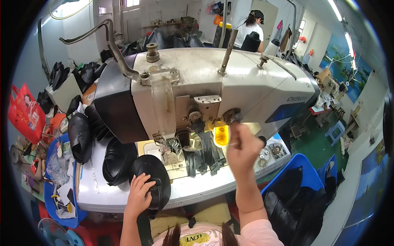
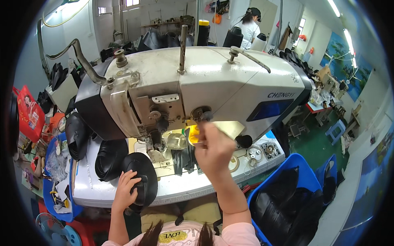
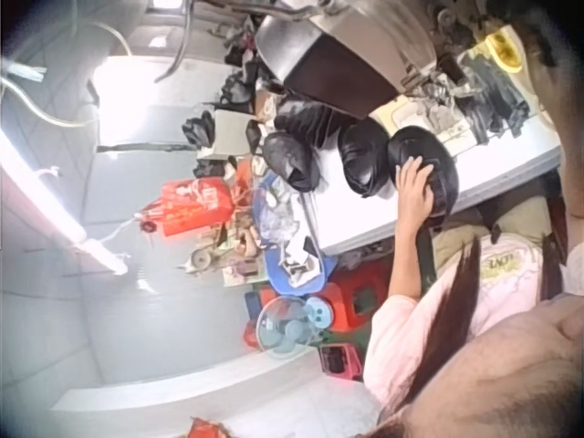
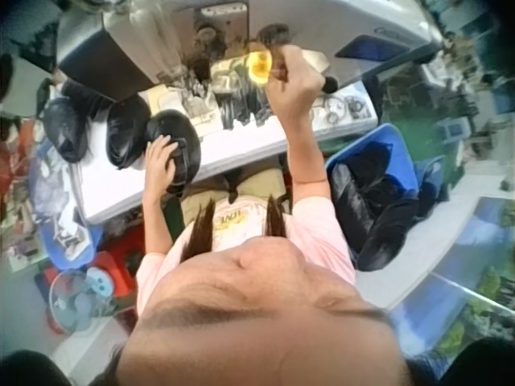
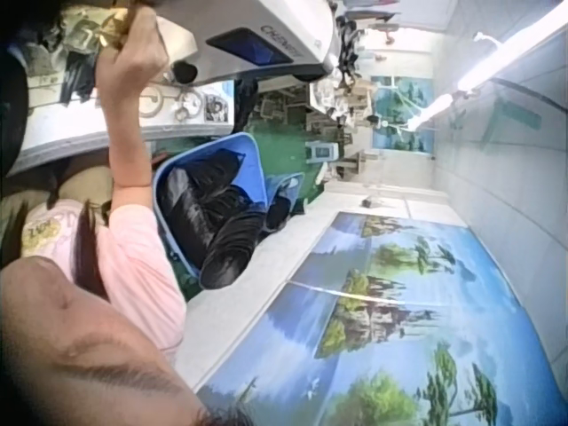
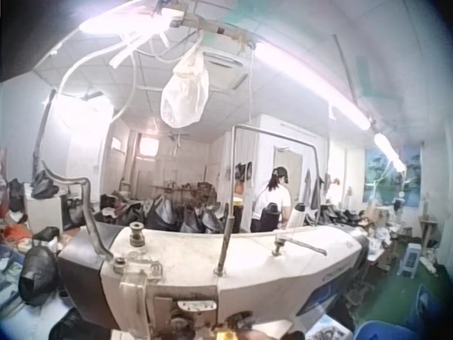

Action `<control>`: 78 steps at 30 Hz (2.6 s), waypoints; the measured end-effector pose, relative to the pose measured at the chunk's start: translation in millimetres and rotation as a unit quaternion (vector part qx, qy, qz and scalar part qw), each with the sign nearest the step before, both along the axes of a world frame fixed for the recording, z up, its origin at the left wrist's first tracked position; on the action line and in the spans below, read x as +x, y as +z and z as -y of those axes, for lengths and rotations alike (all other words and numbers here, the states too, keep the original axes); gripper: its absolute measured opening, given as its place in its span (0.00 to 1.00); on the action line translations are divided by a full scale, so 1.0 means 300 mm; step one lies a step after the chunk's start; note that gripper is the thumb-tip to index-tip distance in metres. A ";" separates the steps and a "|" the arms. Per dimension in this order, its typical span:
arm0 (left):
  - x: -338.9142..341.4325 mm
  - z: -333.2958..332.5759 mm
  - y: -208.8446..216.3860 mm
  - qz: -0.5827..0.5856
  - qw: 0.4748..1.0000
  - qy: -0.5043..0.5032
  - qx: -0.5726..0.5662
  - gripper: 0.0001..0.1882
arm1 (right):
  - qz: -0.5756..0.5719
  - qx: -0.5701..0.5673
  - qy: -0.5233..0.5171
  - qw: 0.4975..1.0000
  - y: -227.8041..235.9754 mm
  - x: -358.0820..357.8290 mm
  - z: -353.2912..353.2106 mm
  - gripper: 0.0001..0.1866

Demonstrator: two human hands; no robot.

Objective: The person sews black shoe parts using a sewing machine, aligning the material under the needle and stitching. The person uses scissors to trim excess thread after each stitch.

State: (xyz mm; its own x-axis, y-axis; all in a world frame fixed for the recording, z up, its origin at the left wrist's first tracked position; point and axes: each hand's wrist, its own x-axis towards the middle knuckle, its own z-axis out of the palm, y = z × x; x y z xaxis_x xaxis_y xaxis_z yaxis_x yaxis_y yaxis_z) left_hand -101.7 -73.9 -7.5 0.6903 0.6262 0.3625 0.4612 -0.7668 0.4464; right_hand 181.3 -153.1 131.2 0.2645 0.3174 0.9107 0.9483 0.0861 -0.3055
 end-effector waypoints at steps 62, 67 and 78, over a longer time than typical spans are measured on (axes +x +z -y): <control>-0.019 -0.073 0.030 0.114 0.979 0.122 -0.116 0.22 | -0.112 0.119 -0.063 0.984 0.064 0.045 0.046 0.02; 0.013 -0.099 -0.005 0.185 0.968 0.130 -0.107 0.17 | -0.054 -0.042 0.175 0.982 -0.312 -0.103 -0.017 0.05; 0.000 -0.093 0.045 0.190 0.963 0.177 -0.071 0.14 | -0.121 -0.176 0.210 0.954 -0.417 -0.114 -0.344 0.06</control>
State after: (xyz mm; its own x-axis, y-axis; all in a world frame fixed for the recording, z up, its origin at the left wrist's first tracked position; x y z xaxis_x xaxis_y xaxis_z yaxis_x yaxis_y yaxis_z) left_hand -101.7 -45.9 6.1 0.2599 0.8595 0.4401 0.4653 -0.5108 0.7229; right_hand 147.2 -50.0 6.2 0.2353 0.7161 0.6571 0.7506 0.2957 -0.5910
